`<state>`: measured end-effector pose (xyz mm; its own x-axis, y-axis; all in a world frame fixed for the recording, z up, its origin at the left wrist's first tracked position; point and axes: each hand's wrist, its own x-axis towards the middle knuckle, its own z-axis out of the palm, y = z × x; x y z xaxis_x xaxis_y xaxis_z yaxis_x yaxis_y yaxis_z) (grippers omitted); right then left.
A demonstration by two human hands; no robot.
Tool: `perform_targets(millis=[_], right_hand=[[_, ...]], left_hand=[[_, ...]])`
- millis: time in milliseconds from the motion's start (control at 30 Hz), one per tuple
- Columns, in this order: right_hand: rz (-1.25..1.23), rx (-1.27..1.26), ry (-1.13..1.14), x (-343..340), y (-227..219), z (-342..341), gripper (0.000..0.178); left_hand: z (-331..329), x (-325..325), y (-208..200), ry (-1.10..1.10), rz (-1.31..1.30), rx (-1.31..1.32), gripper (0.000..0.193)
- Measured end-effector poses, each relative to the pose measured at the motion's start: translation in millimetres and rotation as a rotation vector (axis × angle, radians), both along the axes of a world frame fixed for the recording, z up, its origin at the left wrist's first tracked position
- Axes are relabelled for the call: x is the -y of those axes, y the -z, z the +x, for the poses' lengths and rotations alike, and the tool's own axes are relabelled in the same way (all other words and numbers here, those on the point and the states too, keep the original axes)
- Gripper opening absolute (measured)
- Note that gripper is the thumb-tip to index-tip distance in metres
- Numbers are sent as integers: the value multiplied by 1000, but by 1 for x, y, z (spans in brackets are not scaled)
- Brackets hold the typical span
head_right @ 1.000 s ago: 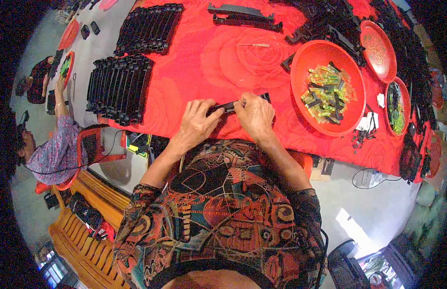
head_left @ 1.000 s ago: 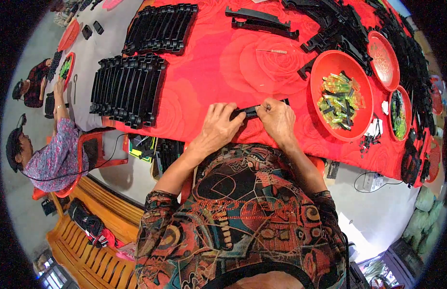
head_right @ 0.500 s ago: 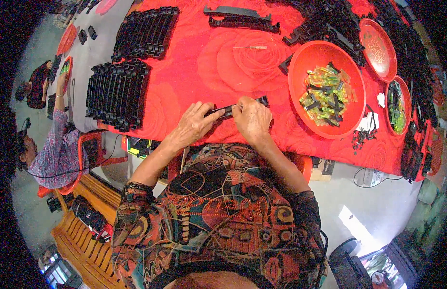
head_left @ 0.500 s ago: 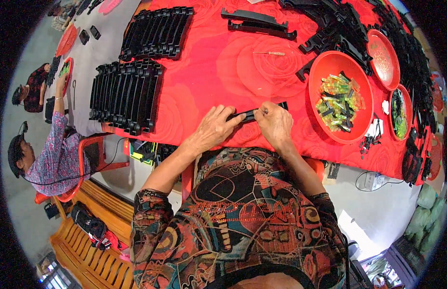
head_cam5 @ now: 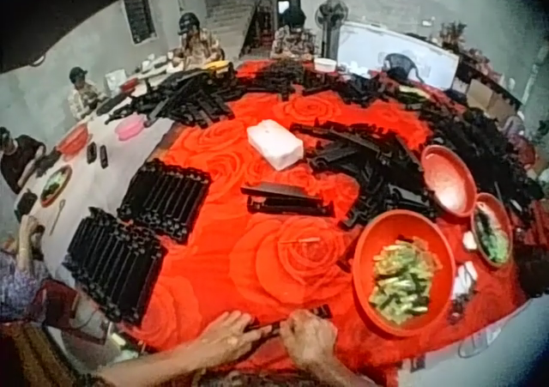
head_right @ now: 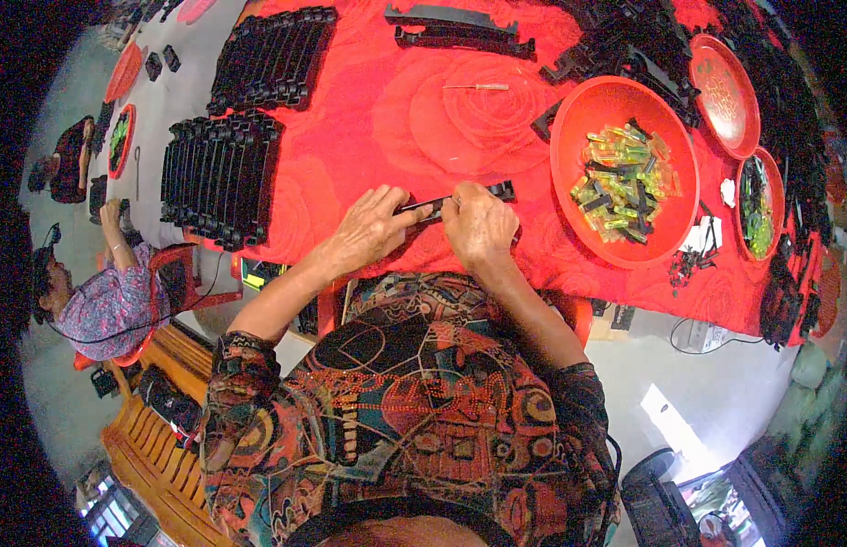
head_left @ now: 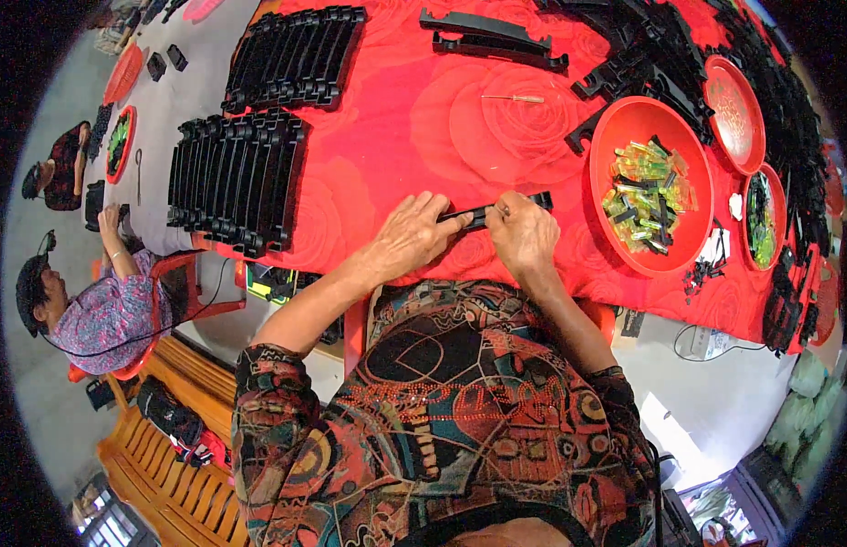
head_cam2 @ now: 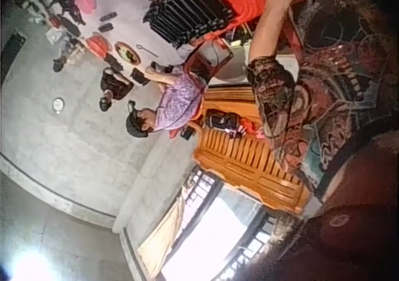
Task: The person assembles small plastic components by hand, joining small connectors and fasteners to plastic housings to create assembled units.
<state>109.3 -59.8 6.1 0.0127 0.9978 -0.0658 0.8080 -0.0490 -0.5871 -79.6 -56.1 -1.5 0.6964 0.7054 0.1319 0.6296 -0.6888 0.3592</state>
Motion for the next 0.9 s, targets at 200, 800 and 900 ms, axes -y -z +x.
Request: perform_targets(millis=[200,800,900], right_hand=[[25,43,-49,0,1,2,22],[306,-1519,133,-5,-7,31,29],[363,-1659,143,-11,-15,18,24]], left_hand=[[0,-3,8,28,28,65,37],[1,3,10,13,89,65,44],[1,2,12,17,93,121,55]])
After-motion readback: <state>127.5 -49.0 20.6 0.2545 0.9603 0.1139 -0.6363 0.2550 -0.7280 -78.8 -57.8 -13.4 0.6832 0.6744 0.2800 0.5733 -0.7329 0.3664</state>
